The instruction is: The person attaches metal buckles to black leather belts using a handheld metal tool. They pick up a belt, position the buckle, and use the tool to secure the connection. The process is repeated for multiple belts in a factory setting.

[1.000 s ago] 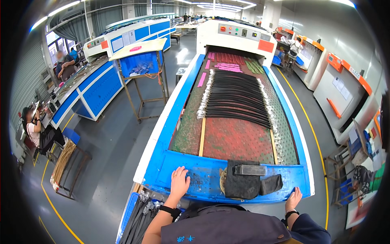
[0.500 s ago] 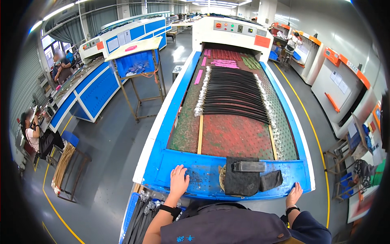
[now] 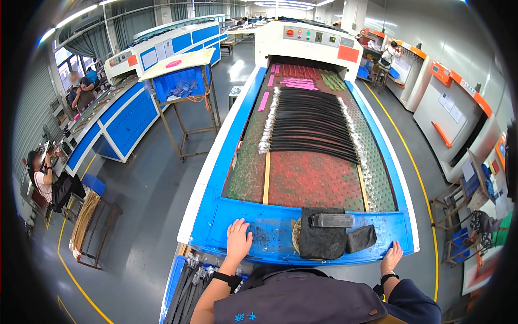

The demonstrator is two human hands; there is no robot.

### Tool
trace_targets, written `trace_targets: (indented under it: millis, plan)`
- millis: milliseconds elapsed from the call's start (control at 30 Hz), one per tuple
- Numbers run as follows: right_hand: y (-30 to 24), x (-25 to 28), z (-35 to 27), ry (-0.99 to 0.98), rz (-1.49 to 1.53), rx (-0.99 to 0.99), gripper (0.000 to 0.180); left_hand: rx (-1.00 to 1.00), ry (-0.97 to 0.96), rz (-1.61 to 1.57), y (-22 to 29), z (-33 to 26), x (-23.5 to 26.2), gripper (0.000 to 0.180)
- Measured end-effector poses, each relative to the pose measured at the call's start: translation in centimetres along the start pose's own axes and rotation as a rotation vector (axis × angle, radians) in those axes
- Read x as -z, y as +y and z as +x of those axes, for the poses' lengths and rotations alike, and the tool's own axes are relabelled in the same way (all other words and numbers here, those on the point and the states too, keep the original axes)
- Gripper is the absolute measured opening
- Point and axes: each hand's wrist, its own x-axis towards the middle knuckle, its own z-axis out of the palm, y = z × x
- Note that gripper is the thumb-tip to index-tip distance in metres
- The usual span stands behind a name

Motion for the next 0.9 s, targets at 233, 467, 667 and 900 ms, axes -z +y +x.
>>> trace_targets:
  millis: [233,467,667,900]
  plan:
    - [-0.19,0.16,0.01,-0.006,-0.007,-0.007,0.038,-0.001,0.003,0.008,0.01,0.05,-0.04,0.031]
    - [-0.18,0.11,0.04,-0.008,-0.010,-0.008,0.038,-0.007,0.012,0.003,0.06,0.02,0.00,0.031]
    - [-0.09,-0.05,-0.05,0.001,-0.003,-0.010,0.039,-0.012,0.008,0.007,0.16,0.15,0.11,0.031]
    - [-0.36,0.35,-0.05,-0.006,0.004,-0.006,0.039,-0.001,-0.001,0.004,0.12,0.06,0.03,0.031]
